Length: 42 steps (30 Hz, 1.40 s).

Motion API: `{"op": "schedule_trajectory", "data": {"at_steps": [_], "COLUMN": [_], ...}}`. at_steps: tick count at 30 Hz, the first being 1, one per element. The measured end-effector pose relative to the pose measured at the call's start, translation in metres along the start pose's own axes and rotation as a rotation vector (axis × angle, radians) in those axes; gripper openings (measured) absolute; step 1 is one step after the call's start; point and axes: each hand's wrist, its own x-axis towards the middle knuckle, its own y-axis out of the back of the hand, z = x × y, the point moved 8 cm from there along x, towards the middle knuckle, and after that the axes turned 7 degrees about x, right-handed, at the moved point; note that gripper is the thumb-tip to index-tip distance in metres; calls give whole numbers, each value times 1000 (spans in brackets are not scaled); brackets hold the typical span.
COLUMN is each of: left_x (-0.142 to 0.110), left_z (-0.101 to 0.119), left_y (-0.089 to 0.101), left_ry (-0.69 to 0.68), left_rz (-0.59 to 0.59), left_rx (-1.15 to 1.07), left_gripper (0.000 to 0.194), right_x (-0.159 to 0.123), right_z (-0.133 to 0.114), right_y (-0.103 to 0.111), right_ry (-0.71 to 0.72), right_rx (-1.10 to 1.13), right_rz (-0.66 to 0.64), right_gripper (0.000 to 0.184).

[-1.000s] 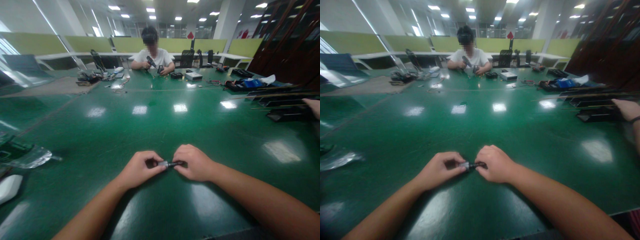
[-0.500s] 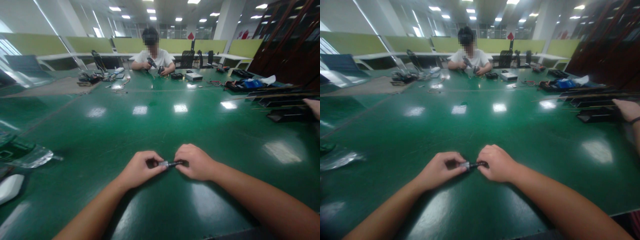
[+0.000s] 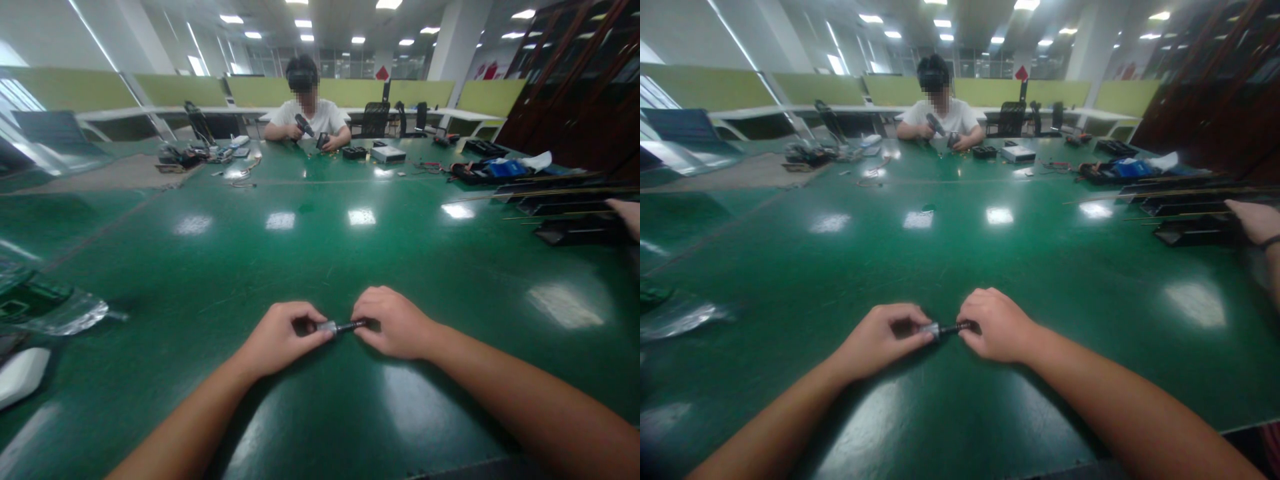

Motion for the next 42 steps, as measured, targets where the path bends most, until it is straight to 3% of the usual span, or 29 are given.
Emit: {"op": "schedule_trajectory", "data": {"at_steps": [28,42], "left_x": [-1,0], "left_z": [-8,-8], "left_y": [8,6], "left_ry": [34,26], "left_rz": [29,31], "left_rx": [20,6], "left_gripper": [24,24], "right_x": [-2,-4], "right_z": [7,16], "right_y": [3,15], "right_ry": [-26,-91], "right_rx": [-23,-87], "right_rz": [-6,-63], "right_gripper": [9,9]}}
